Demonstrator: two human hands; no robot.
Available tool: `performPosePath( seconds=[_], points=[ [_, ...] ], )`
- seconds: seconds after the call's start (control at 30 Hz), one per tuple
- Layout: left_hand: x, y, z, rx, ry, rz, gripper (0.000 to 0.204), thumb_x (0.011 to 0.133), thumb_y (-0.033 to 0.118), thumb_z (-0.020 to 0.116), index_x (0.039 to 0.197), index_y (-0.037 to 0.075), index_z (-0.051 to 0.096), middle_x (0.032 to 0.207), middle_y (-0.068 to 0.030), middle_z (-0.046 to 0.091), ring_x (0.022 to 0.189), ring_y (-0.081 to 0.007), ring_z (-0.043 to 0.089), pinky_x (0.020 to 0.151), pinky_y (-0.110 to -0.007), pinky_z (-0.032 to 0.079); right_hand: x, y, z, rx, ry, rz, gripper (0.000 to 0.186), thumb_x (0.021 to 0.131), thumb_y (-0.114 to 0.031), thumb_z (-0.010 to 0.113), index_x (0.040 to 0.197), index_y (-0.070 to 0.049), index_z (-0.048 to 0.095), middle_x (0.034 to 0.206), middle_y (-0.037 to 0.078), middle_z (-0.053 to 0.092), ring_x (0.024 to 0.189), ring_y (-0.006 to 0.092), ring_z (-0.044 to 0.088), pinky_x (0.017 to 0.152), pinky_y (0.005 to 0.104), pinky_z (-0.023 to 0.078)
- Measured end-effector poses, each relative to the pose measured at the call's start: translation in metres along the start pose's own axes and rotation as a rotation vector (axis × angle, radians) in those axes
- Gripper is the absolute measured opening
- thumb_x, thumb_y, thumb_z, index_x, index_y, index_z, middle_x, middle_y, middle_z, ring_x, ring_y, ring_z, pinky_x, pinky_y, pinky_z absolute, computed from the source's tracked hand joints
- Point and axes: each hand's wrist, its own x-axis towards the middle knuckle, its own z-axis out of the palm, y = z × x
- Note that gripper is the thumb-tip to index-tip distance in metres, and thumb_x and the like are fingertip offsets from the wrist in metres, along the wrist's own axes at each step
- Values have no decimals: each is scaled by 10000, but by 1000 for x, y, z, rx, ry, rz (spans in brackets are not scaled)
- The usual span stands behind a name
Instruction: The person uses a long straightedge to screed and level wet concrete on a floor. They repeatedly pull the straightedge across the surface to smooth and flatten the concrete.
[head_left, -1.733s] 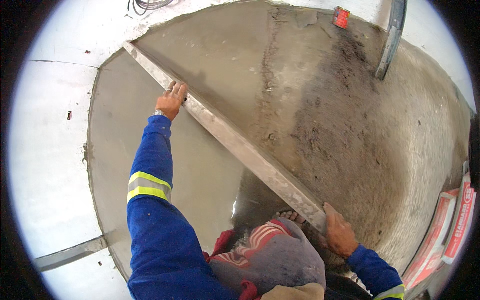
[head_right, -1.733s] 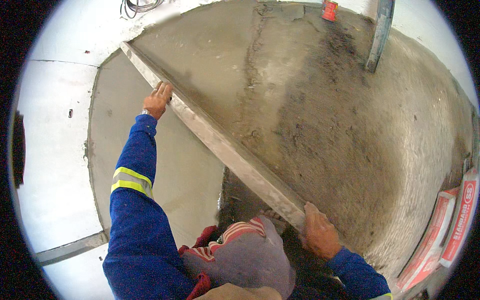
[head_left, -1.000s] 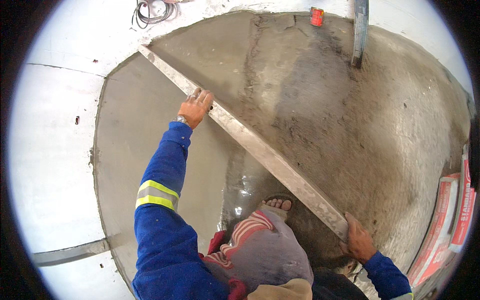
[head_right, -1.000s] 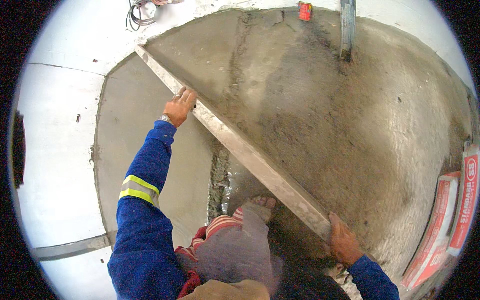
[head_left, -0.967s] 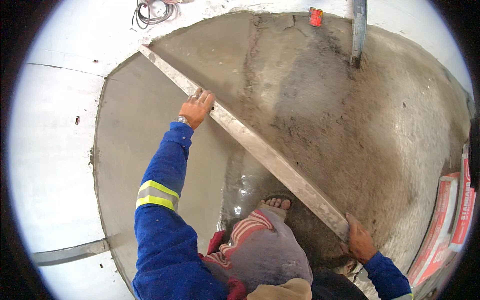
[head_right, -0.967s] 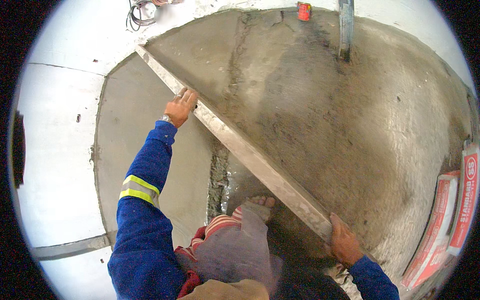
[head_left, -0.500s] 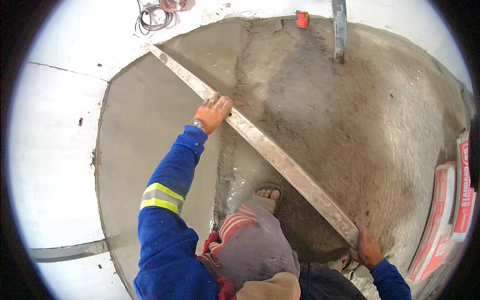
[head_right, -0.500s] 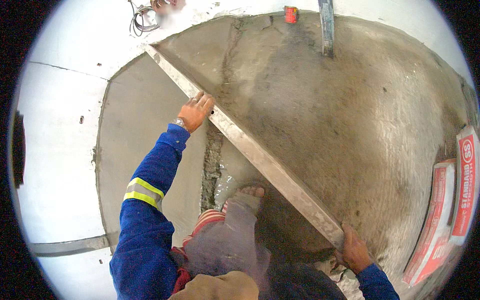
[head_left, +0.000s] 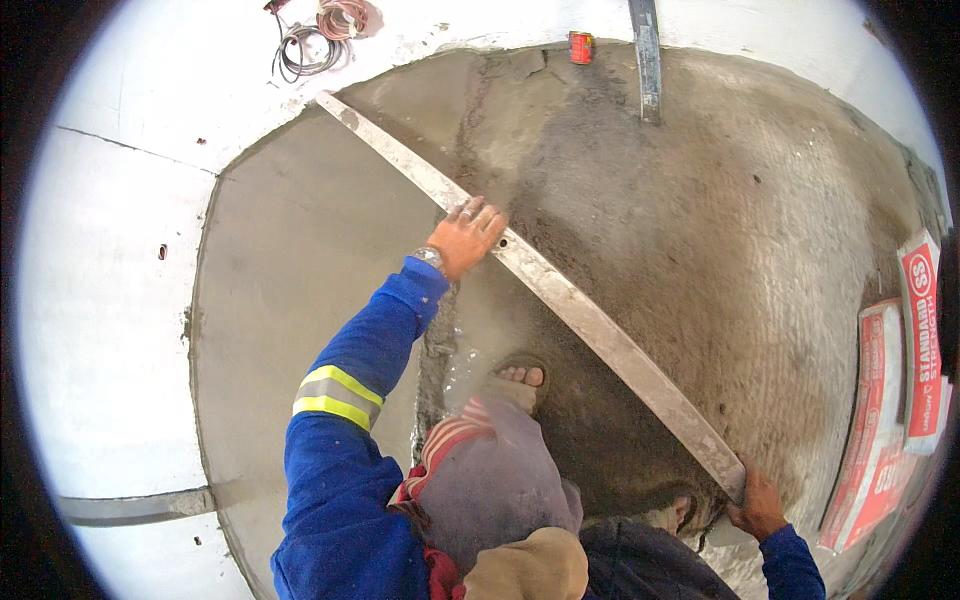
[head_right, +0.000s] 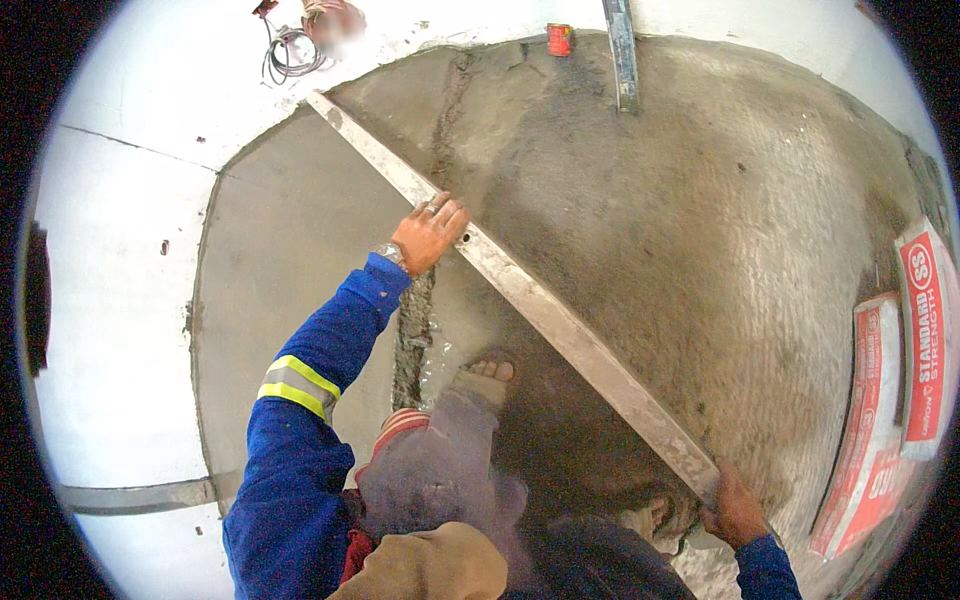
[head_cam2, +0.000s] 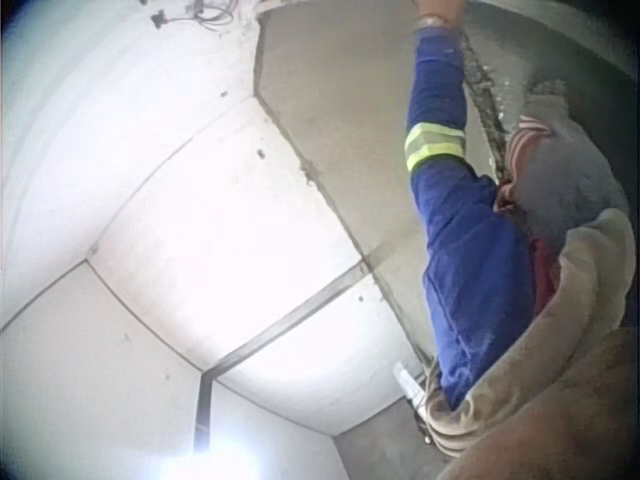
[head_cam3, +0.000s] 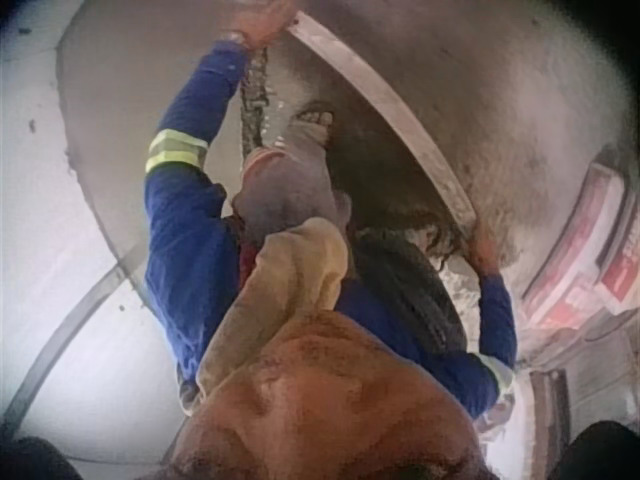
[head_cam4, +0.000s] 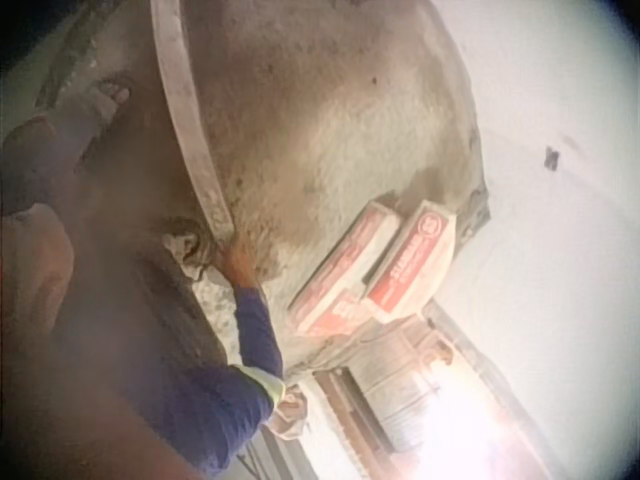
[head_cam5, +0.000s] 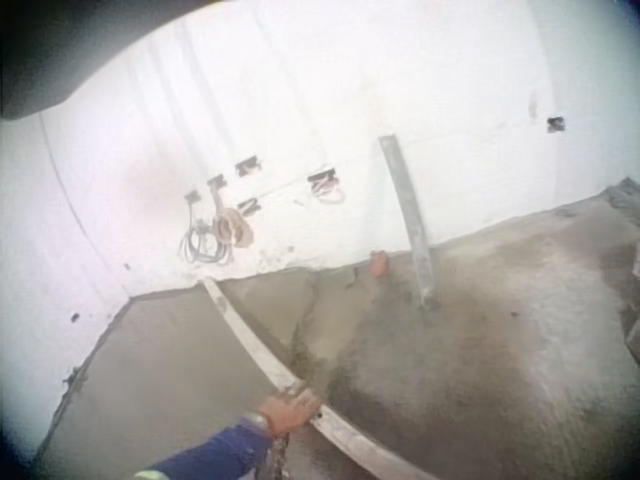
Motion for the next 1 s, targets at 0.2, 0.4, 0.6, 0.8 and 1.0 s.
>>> performPosePath(
  seconds=[0.2, 0.4, 0.6, 0.8, 1.0],
  points=[
    [17, 40, -20, -81, 55, 55, 385, 861, 165, 535, 1239, 93, 538, 1238, -99, 561, 1257, -315, 489, 1004, -431, 441, -37, 37, 16, 0, 124, -65, 904, 662, -119, 752, 1423, -27, 273, 1286, 277, 504, 1153, 462, 517, 977, 470, 439],
    [31, 82, -37, -129, 195, 144, 384, 840, 167, 537, 1217, 94, 559, 1222, -98, 570, 1216, -309, 515, 1003, -452, 434, -76, 72, 34, 83, 207, 59, 859, 637, -63, 699, 1400, -27, 306, 1241, 268, 529, 1137, 453, 518, 977, 473, 428],
    [48, 125, -62, -141, 207, 244, 416, 820, 163, 561, 1230, 91, 562, 1229, -85, 565, 1187, -294, 530, 1001, -450, 420, -120, 109, 60, 60, 265, 141, 853, 574, -37, 689, 1359, -19, 355, 1233, 259, 534, 1136, 450, 520, 976, 463, 432],
    [62, 169, -88, -185, 215, 301, 414, 824, 185, 568, 1228, 94, 552, 1215, -83, 568, 1153, -297, 556, 969, -470, 437, -159, 130, 82, 65, 369, 138, 848, 570, -14, 646, 1366, -12, 356, 1188, 253, 551, 1127, 446, 522, 958, 479, 424],
    [77, 208, -118, -226, 331, 378, 344, 821, 219, 580, 1135, 81, 605, 1134, -89, 589, 1044, -286, 597, 925, -444, 445, -210, 143, 101, 122, 325, 398, 787, 632, 10, 638, 1365, 8, 349, 1206, 292, 512, 1118, 494, 485, 955, 498, 407]
  ],
)
